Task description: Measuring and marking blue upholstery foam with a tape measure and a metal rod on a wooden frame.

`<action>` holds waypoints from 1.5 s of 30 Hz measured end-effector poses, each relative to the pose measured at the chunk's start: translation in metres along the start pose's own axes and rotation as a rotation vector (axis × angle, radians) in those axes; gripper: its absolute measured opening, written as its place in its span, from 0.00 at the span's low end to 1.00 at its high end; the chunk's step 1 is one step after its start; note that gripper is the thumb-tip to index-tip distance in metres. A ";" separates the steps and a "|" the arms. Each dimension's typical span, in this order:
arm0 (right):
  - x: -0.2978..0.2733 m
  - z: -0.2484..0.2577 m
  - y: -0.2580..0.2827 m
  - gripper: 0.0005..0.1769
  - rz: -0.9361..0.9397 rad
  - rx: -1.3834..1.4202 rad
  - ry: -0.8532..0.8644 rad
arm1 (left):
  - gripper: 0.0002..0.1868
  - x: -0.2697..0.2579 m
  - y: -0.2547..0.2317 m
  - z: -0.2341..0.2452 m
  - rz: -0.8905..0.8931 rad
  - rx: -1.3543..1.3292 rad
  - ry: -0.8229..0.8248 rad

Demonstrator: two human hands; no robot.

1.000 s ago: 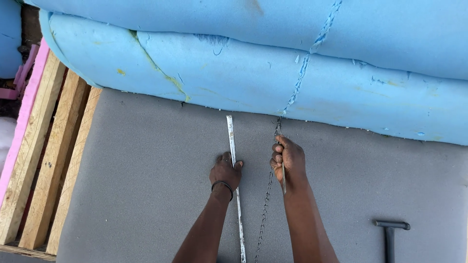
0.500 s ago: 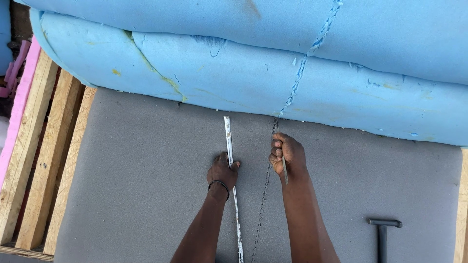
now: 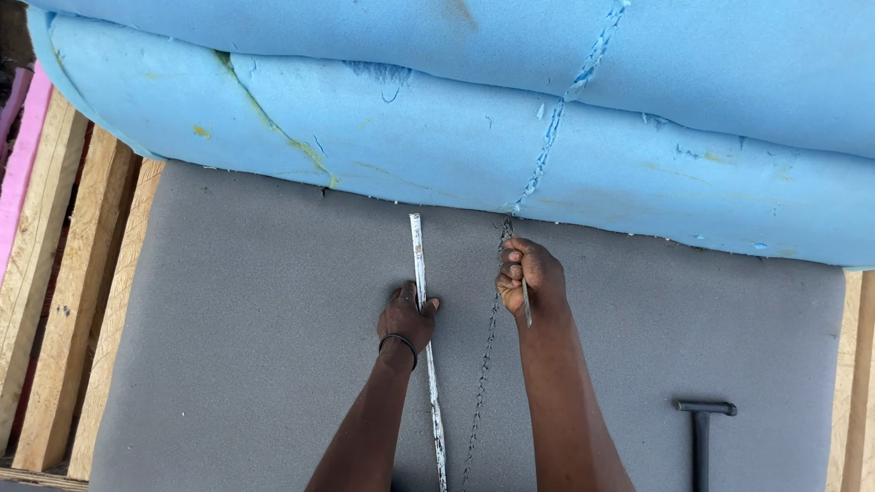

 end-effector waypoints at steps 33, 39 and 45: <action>-0.124 -0.037 0.051 0.17 0.155 0.138 0.119 | 0.39 0.012 0.005 -0.015 0.030 0.025 -0.034; -0.224 -0.062 0.077 0.26 0.352 0.055 0.193 | 0.42 0.023 0.007 -0.026 0.040 0.000 -0.045; -0.274 0.017 0.019 0.32 0.587 -0.356 -0.032 | 0.31 0.031 0.010 -0.023 0.068 -0.075 -0.053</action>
Point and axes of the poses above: each hand's wrist, its own x-axis towards the middle knuckle, its own z-axis out of the back of the hand, y = z × x, the point moved 3 cm from there along x, towards the middle knuckle, and after that the axes turned 8 degrees about x, right-handed, at the moved point
